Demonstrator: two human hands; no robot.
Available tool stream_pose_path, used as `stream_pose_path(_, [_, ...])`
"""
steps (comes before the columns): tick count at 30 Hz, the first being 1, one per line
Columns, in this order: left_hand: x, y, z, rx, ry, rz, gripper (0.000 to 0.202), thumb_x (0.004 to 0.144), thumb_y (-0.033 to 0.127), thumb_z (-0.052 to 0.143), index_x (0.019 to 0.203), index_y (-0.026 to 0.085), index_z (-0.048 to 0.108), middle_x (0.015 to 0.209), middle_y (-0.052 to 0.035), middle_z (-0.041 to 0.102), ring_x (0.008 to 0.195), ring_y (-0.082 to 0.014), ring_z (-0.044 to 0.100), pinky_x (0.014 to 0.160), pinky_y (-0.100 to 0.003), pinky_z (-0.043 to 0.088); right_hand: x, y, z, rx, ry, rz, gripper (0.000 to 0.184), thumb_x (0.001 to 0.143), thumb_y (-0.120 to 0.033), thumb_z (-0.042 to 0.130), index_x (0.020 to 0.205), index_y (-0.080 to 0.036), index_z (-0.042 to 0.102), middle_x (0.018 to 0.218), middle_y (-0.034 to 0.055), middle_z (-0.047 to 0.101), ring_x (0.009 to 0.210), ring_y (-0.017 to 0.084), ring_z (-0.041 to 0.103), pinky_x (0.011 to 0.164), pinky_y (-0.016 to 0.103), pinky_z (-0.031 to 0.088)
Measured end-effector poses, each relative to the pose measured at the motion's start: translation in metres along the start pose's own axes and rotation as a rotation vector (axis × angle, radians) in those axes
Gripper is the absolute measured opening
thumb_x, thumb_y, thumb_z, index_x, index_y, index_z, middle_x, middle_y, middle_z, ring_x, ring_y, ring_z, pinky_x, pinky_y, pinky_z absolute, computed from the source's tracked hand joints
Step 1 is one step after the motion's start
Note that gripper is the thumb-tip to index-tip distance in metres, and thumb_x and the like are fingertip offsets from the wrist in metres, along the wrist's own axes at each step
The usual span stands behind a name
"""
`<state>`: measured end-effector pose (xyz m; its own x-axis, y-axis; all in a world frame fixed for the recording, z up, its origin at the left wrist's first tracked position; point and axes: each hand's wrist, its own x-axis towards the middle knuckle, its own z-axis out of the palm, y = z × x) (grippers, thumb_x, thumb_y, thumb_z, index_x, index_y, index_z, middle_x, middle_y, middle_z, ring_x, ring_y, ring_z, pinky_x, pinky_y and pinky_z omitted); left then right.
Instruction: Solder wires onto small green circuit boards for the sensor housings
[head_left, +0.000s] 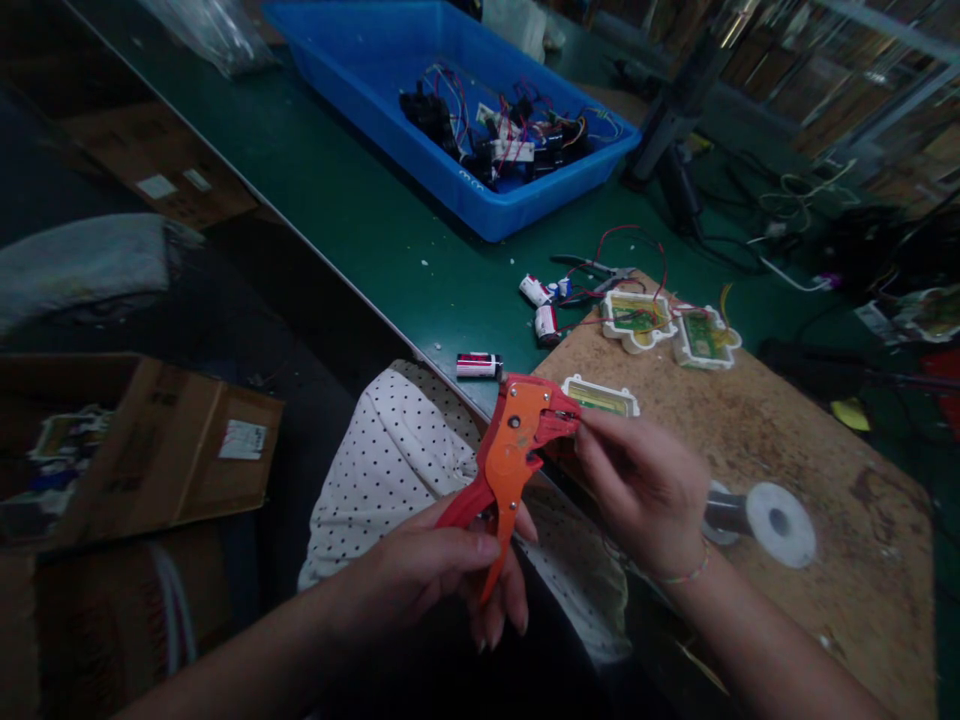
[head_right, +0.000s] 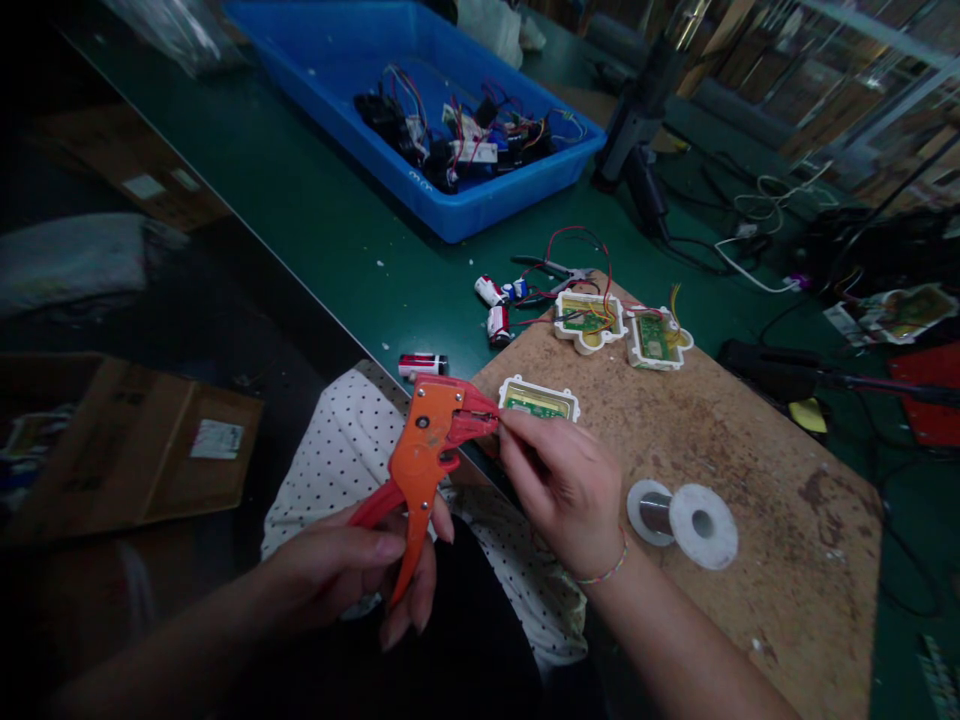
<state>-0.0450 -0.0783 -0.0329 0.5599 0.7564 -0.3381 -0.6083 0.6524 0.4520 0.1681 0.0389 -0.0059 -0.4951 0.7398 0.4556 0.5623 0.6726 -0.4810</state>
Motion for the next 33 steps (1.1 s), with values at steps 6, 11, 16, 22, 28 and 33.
stream_pose_path(6, [0.004, -0.006, -0.001, -0.029, 0.032, 0.026, 0.032, 0.088, 0.041, 0.071, 0.104, 0.016, 0.062, 0.068, -0.0074, 0.073, 0.049, -0.0138, 0.065, 0.046, -0.019, 0.052, 0.001, -0.003, 0.001, 0.010, 0.010, 0.059, 0.018, 0.094, -0.023, 0.068, 0.110, -0.026, 0.075, 0.089, 0.0023, 0.080, 0.071, 0.015, 0.071, 0.069, 0.029, 0.056])
stream_pose_path(11, [0.012, -0.010, 0.010, -0.069, 0.117, 0.076, 0.026, 0.092, 0.043, 0.066, 0.090, 0.018, 0.057, 0.047, 0.0048, 0.053, 0.031, -0.0062, 0.037, 0.034, -0.013, 0.035, 0.007, -0.009, 0.001, 0.100, 0.007, 0.193, 0.011, 0.095, -0.025, 0.067, 0.102, -0.024, 0.077, 0.079, -0.0002, 0.077, 0.061, 0.011, 0.066, 0.062, 0.025, 0.052])
stream_pose_path(16, [0.017, -0.006, 0.019, 0.019, 0.122, 0.165, 0.029, 0.092, 0.044, 0.067, 0.094, 0.017, 0.057, 0.056, 0.0027, 0.058, 0.039, -0.0080, 0.048, 0.041, -0.015, 0.041, 0.012, -0.012, 0.003, 0.304, 0.048, 0.388, 0.013, 0.094, -0.031, 0.068, 0.094, -0.019, 0.075, 0.067, -0.0014, 0.069, 0.053, 0.009, 0.058, 0.052, 0.022, 0.045])
stream_pose_path(22, [0.007, 0.021, 0.005, 0.349, 0.293, 0.342, 0.036, 0.089, 0.037, 0.070, 0.119, 0.020, 0.059, 0.090, -0.0044, 0.068, 0.076, -0.0188, 0.069, 0.060, -0.026, 0.057, 0.011, -0.008, 0.004, 0.520, 0.120, 0.524, 0.019, 0.091, -0.035, 0.071, 0.084, -0.018, 0.073, 0.059, -0.0040, 0.059, 0.050, 0.007, 0.047, 0.047, 0.019, 0.036])
stream_pose_path(28, [0.011, 0.097, -0.029, 1.110, 0.863, 0.412, 0.041, 0.090, 0.045, 0.064, 0.122, 0.018, 0.059, 0.095, -0.0091, 0.069, 0.083, -0.0271, 0.066, 0.067, -0.037, 0.053, 0.009, -0.003, 0.005, 0.614, 0.180, 0.567, 0.022, 0.091, -0.042, 0.072, 0.091, -0.019, 0.074, 0.066, -0.0011, 0.065, 0.055, 0.010, 0.056, 0.051, 0.022, 0.046])
stream_pose_path(33, [0.028, 0.168, -0.049, 1.721, 1.158, 0.444, 0.054, 0.088, 0.044, 0.062, 0.131, 0.012, 0.063, 0.113, -0.0184, 0.071, 0.102, -0.0385, 0.068, 0.086, -0.051, 0.051, 0.017, 0.006, -0.016, 0.535, 0.378, 0.503, 0.039, 0.094, -0.041, 0.068, 0.130, -0.027, 0.063, 0.125, 0.0094, 0.070, 0.108, 0.020, 0.069, 0.073, 0.029, 0.059])
